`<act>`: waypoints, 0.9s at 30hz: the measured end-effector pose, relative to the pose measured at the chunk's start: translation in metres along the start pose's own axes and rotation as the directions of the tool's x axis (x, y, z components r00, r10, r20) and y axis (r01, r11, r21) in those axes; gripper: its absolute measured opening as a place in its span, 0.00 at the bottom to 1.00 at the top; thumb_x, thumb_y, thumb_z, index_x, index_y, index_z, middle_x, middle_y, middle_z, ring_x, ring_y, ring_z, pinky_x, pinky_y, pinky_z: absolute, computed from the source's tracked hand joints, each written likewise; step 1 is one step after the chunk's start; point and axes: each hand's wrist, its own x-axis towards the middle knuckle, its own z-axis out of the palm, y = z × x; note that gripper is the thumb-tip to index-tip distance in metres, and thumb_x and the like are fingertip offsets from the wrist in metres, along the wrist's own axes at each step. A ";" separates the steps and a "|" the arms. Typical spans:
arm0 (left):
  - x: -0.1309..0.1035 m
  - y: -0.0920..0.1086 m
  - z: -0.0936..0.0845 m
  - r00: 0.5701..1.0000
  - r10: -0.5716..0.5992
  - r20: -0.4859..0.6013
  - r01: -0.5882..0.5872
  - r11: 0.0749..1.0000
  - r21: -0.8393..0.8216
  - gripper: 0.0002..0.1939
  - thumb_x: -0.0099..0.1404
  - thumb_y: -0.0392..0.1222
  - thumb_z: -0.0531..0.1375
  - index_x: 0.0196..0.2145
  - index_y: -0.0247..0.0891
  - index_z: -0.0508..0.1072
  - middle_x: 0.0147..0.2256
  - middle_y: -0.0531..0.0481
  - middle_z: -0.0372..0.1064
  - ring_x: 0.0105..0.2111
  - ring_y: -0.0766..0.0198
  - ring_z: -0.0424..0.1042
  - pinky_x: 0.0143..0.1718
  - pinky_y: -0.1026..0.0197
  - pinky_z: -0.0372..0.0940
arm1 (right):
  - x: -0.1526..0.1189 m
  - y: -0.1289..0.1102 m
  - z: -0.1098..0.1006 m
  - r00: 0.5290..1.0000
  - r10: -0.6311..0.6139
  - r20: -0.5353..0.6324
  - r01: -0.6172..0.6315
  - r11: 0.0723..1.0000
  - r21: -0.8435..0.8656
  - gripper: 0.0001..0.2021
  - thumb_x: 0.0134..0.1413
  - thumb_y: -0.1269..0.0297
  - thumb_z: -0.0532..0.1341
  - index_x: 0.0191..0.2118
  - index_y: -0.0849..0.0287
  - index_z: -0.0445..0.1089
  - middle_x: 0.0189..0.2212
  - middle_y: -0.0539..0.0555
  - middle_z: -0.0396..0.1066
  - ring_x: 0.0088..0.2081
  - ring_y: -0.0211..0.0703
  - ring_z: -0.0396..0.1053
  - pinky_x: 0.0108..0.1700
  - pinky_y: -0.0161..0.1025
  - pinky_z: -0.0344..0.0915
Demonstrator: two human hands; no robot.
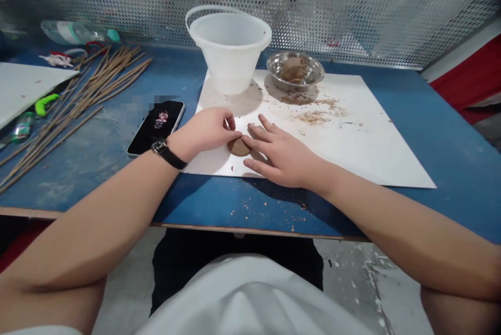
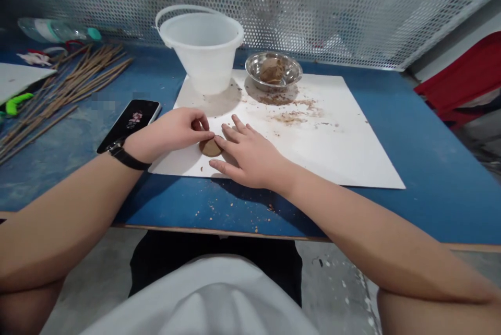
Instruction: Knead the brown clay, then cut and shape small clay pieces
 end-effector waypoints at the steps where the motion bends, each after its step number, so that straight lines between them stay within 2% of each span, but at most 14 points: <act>1: 0.001 0.000 0.000 1.000 -0.004 0.001 0.004 1.000 0.000 0.14 0.66 0.53 0.68 0.38 0.39 0.77 0.41 0.42 0.82 0.40 0.54 0.78 0.39 0.56 0.66 | 0.000 0.001 0.000 1.000 -0.004 -0.007 0.004 1.000 -0.004 0.38 0.77 0.40 0.52 0.75 0.65 0.67 0.75 0.74 0.64 0.81 0.80 0.48 0.76 0.78 0.58; 5: 0.002 -0.002 -0.003 1.000 -0.020 0.023 0.022 0.998 -0.060 0.13 0.66 0.51 0.68 0.39 0.38 0.78 0.41 0.42 0.83 0.41 0.54 0.79 0.39 0.57 0.66 | 0.000 0.006 0.003 0.997 -0.050 -0.059 0.050 0.999 -0.011 0.38 0.78 0.38 0.50 0.75 0.64 0.67 0.78 0.71 0.58 0.81 0.76 0.49 0.77 0.73 0.59; 7: 0.000 -0.003 -0.007 0.999 -0.025 0.034 0.028 0.996 -0.081 0.14 0.67 0.52 0.67 0.41 0.38 0.80 0.43 0.42 0.84 0.42 0.54 0.79 0.40 0.57 0.66 | 0.000 0.005 0.005 0.996 -0.064 -0.061 0.063 0.998 -0.022 0.40 0.77 0.36 0.50 0.76 0.64 0.66 0.79 0.71 0.57 0.81 0.76 0.48 0.77 0.73 0.58; 10: -0.005 -0.002 -0.010 0.998 -0.008 0.065 0.011 0.999 -0.038 0.16 0.69 0.52 0.65 0.43 0.38 0.82 0.44 0.42 0.84 0.42 0.54 0.79 0.41 0.57 0.66 | 0.002 0.002 0.008 0.998 -0.047 -0.040 0.046 0.998 -0.039 0.41 0.77 0.36 0.50 0.77 0.65 0.65 0.76 0.73 0.62 0.81 0.80 0.48 0.75 0.78 0.58; 12: -0.007 -0.002 -0.011 0.997 0.023 0.070 -0.025 0.999 0.032 0.16 0.69 0.52 0.65 0.44 0.37 0.83 0.42 0.42 0.83 0.41 0.54 0.78 0.41 0.57 0.66 | 0.006 0.001 0.009 0.997 -0.049 -0.057 0.048 0.999 -0.014 0.37 0.77 0.41 0.51 0.74 0.66 0.68 0.73 0.72 0.67 0.78 0.78 0.55 0.75 0.75 0.60; 15: -0.008 -0.002 -0.011 0.996 0.054 0.070 -0.061 0.994 0.094 0.16 0.69 0.52 0.64 0.43 0.36 0.84 0.40 0.42 0.82 0.38 0.55 0.76 0.38 0.57 0.64 | 0.014 -0.001 0.008 0.993 -0.052 -0.104 0.060 0.995 0.077 0.28 0.74 0.50 0.57 0.67 0.64 0.73 0.58 0.67 0.80 0.63 0.67 0.74 0.69 0.65 0.68; 17: -0.008 -0.002 -0.011 0.995 0.061 0.076 -0.069 0.993 0.100 0.16 0.70 0.51 0.63 0.42 0.36 0.84 0.38 0.42 0.81 0.36 0.55 0.75 0.37 0.57 0.63 | 0.019 -0.002 0.006 0.993 -0.010 -0.117 0.026 0.990 0.137 0.23 0.69 0.55 0.61 0.62 0.62 0.75 0.49 0.63 0.83 0.53 0.62 0.78 0.61 0.60 0.73; 19: -0.008 -0.003 -0.011 0.995 0.063 0.074 -0.071 0.991 0.111 0.16 0.70 0.51 0.63 0.42 0.37 0.84 0.37 0.42 0.81 0.35 0.55 0.75 0.37 0.56 0.63 | 0.022 -0.005 0.004 0.988 0.060 -0.141 -0.030 0.978 0.205 0.19 0.63 0.59 0.66 0.56 0.60 0.78 0.46 0.62 0.83 0.49 0.59 0.78 0.54 0.55 0.75; 21: -0.008 -0.003 -0.012 0.995 0.062 0.072 -0.070 0.991 0.114 0.16 0.70 0.51 0.63 0.42 0.37 0.84 0.37 0.42 0.81 0.35 0.55 0.74 0.37 0.56 0.62 | 0.022 -0.007 0.004 0.972 0.140 -0.188 -0.071 0.941 0.330 0.17 0.58 0.62 0.69 0.52 0.58 0.79 0.47 0.60 0.84 0.48 0.57 0.79 0.53 0.53 0.76; 24: -0.009 -0.004 -0.014 0.989 0.083 0.122 -0.093 0.993 0.079 0.16 0.69 0.50 0.63 0.42 0.37 0.85 0.36 0.44 0.81 0.35 0.55 0.74 0.37 0.56 0.62 | 0.021 -0.007 0.008 0.946 0.228 -0.230 -0.053 0.811 0.582 0.19 0.55 0.63 0.71 0.53 0.57 0.79 0.46 0.56 0.84 0.47 0.51 0.81 0.55 0.50 0.78; 27: -0.009 -0.005 -0.015 0.973 0.141 0.184 -0.148 0.989 0.025 0.14 0.66 0.49 0.64 0.42 0.39 0.84 0.37 0.46 0.82 0.36 0.55 0.76 0.38 0.57 0.62 | 0.021 -0.006 0.014 0.932 0.271 -0.240 -0.032 0.722 0.692 0.19 0.54 0.61 0.71 0.52 0.58 0.79 0.46 0.57 0.82 0.46 0.48 0.81 0.54 0.49 0.80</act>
